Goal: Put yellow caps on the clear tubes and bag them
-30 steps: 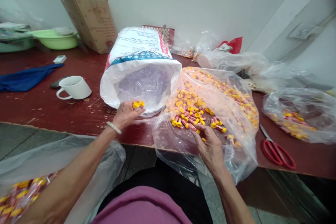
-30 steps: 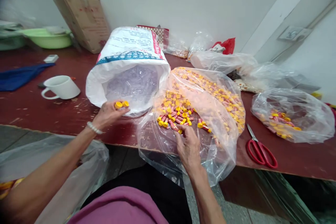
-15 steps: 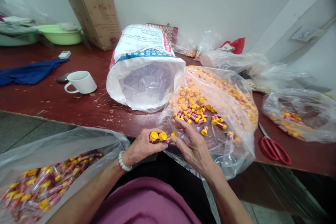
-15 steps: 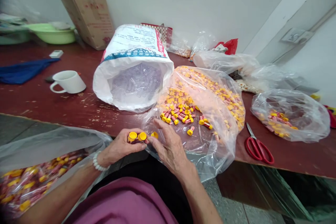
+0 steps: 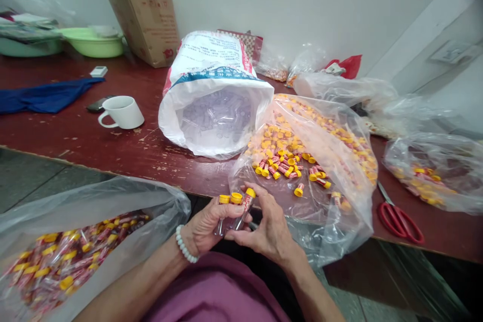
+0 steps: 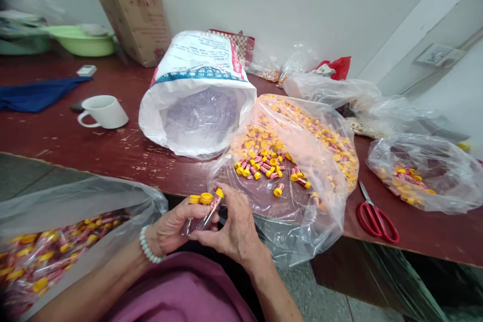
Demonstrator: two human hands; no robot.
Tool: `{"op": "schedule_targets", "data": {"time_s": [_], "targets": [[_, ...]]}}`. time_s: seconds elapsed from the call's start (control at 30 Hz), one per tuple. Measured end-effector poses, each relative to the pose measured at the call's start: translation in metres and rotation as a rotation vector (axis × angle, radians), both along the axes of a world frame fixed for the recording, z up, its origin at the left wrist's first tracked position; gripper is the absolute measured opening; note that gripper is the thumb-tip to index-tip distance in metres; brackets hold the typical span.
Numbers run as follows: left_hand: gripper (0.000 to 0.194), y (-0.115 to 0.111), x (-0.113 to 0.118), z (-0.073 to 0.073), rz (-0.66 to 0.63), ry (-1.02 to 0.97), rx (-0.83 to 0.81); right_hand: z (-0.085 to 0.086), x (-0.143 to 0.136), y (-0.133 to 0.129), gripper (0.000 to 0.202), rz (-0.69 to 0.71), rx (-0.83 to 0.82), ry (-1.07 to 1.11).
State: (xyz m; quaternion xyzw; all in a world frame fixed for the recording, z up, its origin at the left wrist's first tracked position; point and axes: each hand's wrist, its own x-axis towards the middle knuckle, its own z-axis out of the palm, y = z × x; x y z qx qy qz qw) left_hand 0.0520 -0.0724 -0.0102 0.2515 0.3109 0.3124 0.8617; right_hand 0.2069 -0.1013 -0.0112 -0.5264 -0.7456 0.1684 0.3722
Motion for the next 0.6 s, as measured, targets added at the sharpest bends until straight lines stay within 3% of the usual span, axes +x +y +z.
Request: {"op": "schedule_targets", "data": {"time_s": [0.13,0.33,0.4,0.6], "targets": [[0.021,-0.004,0.005,-0.001,0.030,-0.041,-0.160,0.001,0.002,0.000,0.091,0.037,-0.068,0.090],[0.019,-0.005,0.011,0.009,0.144,0.135,0.187,-0.001,0.004,0.002,0.075,-0.008,0.173,-0.023],[0.020,-0.005,0.011,0.008,0.151,0.155,0.205,-0.001,0.003,0.002,0.071,-0.022,0.179,-0.017],[0.017,-0.005,0.001,-0.006,0.117,0.054,0.007,-0.009,-0.006,0.002,0.081,0.099,-0.107,0.133]]}}
